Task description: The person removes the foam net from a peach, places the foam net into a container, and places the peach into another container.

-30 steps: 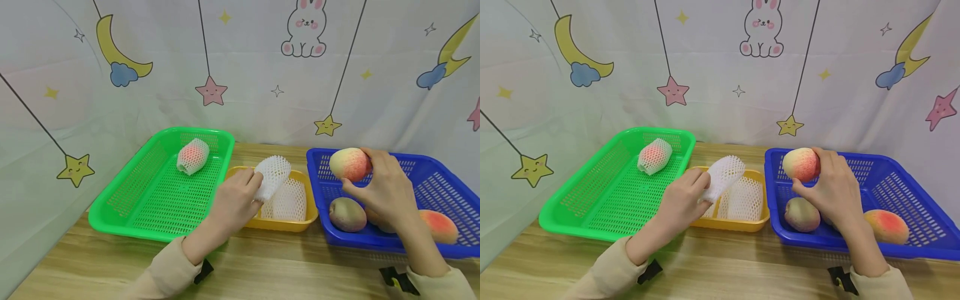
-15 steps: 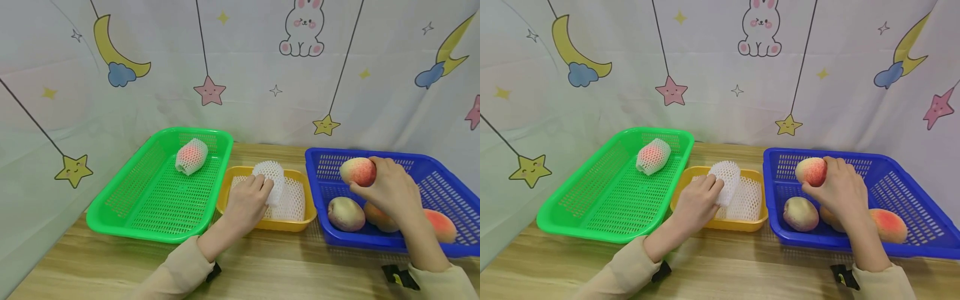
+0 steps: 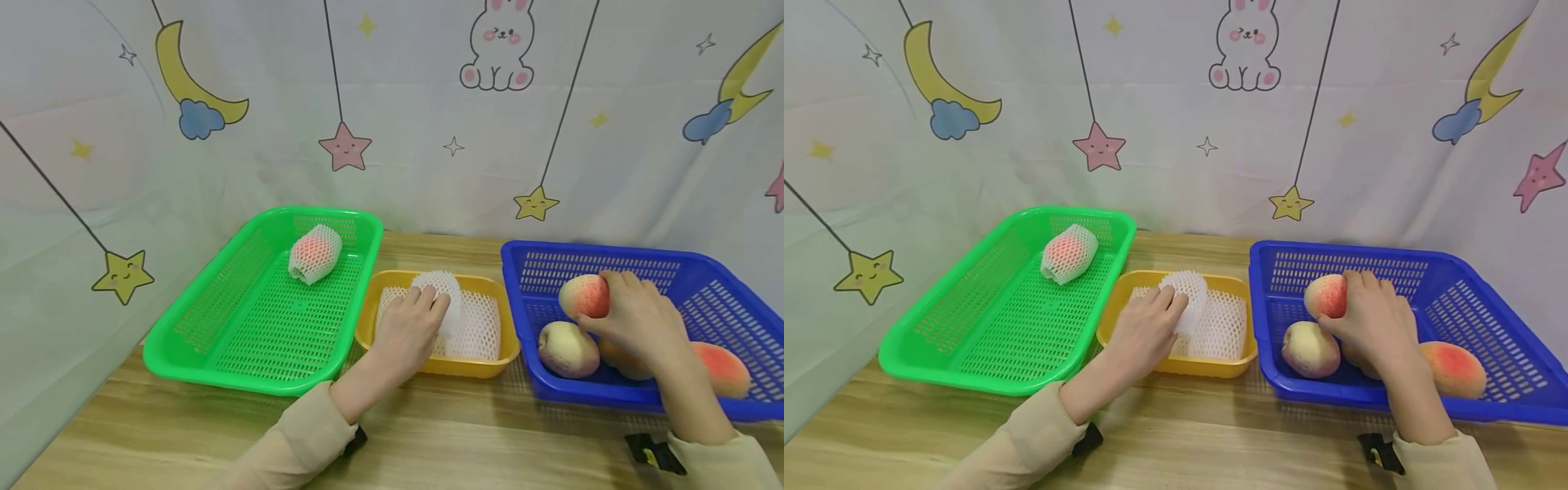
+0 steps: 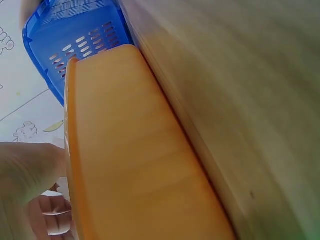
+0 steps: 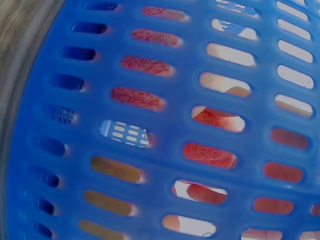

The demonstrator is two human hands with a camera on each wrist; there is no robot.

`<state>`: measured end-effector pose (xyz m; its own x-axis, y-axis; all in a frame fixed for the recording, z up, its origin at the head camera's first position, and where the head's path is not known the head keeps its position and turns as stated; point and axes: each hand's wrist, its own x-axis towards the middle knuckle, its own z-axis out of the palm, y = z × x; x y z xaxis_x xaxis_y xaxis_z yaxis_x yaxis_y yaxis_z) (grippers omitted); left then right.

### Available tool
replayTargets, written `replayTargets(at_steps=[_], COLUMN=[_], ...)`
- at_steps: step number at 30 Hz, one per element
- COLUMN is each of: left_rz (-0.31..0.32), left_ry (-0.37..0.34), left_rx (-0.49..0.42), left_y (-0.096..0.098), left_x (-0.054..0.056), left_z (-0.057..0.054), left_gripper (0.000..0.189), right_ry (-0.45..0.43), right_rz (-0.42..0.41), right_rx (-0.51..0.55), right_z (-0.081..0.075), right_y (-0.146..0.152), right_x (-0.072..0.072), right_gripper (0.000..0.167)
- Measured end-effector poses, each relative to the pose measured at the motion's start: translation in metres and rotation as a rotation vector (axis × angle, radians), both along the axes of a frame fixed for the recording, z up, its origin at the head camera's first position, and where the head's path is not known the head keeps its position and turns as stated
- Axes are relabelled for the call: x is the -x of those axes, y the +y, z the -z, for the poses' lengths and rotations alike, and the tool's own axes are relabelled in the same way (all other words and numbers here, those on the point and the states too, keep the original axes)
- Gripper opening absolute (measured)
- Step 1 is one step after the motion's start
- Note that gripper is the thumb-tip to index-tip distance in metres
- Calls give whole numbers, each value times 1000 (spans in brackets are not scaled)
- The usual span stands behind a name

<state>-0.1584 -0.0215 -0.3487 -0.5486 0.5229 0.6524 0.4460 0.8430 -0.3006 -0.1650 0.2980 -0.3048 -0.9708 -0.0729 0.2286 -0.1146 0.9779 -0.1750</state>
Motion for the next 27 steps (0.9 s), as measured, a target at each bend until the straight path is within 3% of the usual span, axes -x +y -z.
replayTargets(at_steps=[5,10,19,27], left_rz=[-29,-17,-3,-27], left_ry=[-69,-156,-475,-681], left_rx=[37,20,-109,-166], left_y=[0,-1,0,4], left_x=[-1,-2,-3,-5], left_z=[2,3,2,2], left_gripper=[28,33,24,50], right_ry=[-28,-59,-150,-196], right_rz=[-5,-5,21,9], right_rx=[-10,-19,-9,-8], right_z=[1,1,1,1], right_y=[1,3,7,9], right_x=[1,1,2,4], right_gripper=[80,78,80,79])
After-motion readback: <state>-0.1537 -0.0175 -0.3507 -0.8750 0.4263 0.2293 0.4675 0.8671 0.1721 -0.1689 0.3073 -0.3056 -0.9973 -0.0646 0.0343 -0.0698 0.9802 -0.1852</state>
